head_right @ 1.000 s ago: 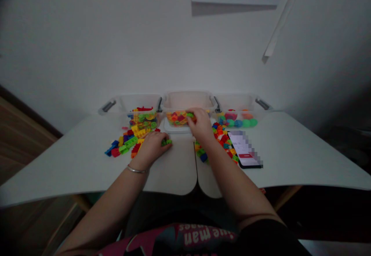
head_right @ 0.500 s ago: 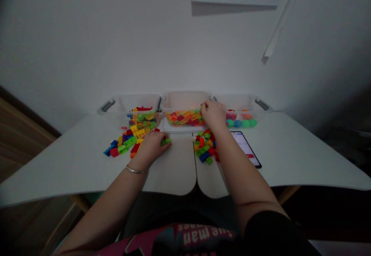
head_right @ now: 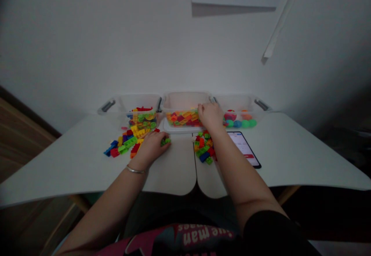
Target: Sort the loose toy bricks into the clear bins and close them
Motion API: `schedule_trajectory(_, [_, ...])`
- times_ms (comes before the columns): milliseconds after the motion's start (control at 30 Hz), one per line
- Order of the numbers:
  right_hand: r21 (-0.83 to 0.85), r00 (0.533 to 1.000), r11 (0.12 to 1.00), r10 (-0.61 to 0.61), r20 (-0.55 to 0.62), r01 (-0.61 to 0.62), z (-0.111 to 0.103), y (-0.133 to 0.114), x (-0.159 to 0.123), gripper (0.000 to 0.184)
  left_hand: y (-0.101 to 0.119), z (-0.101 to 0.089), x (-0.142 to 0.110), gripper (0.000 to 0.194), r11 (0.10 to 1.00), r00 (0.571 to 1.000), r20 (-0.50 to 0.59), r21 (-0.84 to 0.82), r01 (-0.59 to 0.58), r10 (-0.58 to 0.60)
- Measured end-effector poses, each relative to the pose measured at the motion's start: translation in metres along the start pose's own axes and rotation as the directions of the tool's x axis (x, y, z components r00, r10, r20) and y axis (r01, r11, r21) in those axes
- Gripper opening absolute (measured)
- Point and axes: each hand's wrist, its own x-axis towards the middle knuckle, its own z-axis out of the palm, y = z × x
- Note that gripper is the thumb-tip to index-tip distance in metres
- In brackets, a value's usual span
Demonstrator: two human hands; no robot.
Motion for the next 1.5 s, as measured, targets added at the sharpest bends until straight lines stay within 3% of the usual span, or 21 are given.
schedule_trajectory(267, [0.088, 0.999, 0.995, -0.053, -0.007, 0.054, -0.002, 0.002, -0.001, 0.048, 0.000, 0.000, -0.001, 0.022, 1.000, 1.000, -0.008, -0.011, 0.004, -0.004])
schedule_trajectory(433, [0.382, 0.976, 0.909, -0.096, -0.196, 0.166, -0.014, -0.016, -0.016, 0.044, 0.002, -0.002, -0.001, 0.023, 0.999, 0.999, -0.042, -0.039, -0.007, 0.006])
schedule_trajectory(533, [0.689, 0.981, 0.707, -0.040, -0.187, 0.160, -0.003, -0.035, -0.034, 0.040, 0.002, -0.002, -0.001, 0.023, 0.996, 0.996, -0.082, -0.085, -0.024, 0.017])
schedule_trajectory(600, [0.882, 0.997, 0.468, 0.029, -0.070, 0.049, 0.013, -0.049, -0.049, 0.040, 0.002, -0.002, -0.001, 0.023, 0.992, 0.993, -0.119, -0.123, -0.029, 0.014])
schedule_trajectory(667, [0.951, 0.997, 0.299, 0.031, 0.069, -0.075, 0.030, -0.061, -0.064, 0.040, 0.002, -0.001, -0.001, 0.022, 0.988, 0.988, -0.152, -0.149, -0.036, 0.013])
schedule_trajectory(733, [0.952, 0.986, 0.260, 0.027, 0.162, -0.163, 0.044, -0.069, -0.078, 0.038, 0.002, 0.000, -0.001, 0.021, 0.985, 0.984, -0.177, -0.159, -0.060, 0.031])
schedule_trajectory(833, [0.922, 0.958, 0.268, 0.027, 0.284, -0.281, 0.060, -0.075, -0.092, 0.040, 0.001, 0.002, 0.000, 0.020, 0.978, 0.976, -0.204, -0.174, -0.116, 0.079])
schedule_trajectory(933, [0.891, 0.915, 0.217, 0.046, 0.400, -0.400, 0.070, -0.075, -0.096, 0.038, -0.001, 0.006, 0.001, 0.019, 0.963, 0.968, -0.210, -0.202, -0.177, 0.134])
schedule_trajectory(1067, [0.833, 0.843, 0.138, 0.042, 0.536, -0.536, 0.079, -0.071, -0.092, 0.024, -0.003, 0.009, 0.001, 0.021, 0.936, 0.955, -0.198, -0.231, -0.266, 0.223])
schedule_trajectory(1167, [0.837, 0.849, 0.163, 0.008, 0.528, -0.522, 0.080, -0.066, -0.091, 0.017, -0.003, 0.008, 0.001, 0.022, 0.920, 0.943, -0.207, -0.244, -0.306, 0.259])
schedule_trajectory(1300, [0.871, 0.878, 0.176, -0.057, 0.475, -0.459, 0.080, -0.063, -0.092, 0.028, -0.001, 0.006, 0.000, 0.020, 0.921, 0.944, -0.206, -0.243, -0.305, 0.258])
schedule_trajectory(1500, [0.839, 0.837, 0.012, -0.069, 0.543, -0.544, 0.078, -0.065, -0.089, 0.040, 0.000, 0.006, 0.000, 0.023, 0.939, 0.957, -0.233, -0.255, -0.230, 0.171])
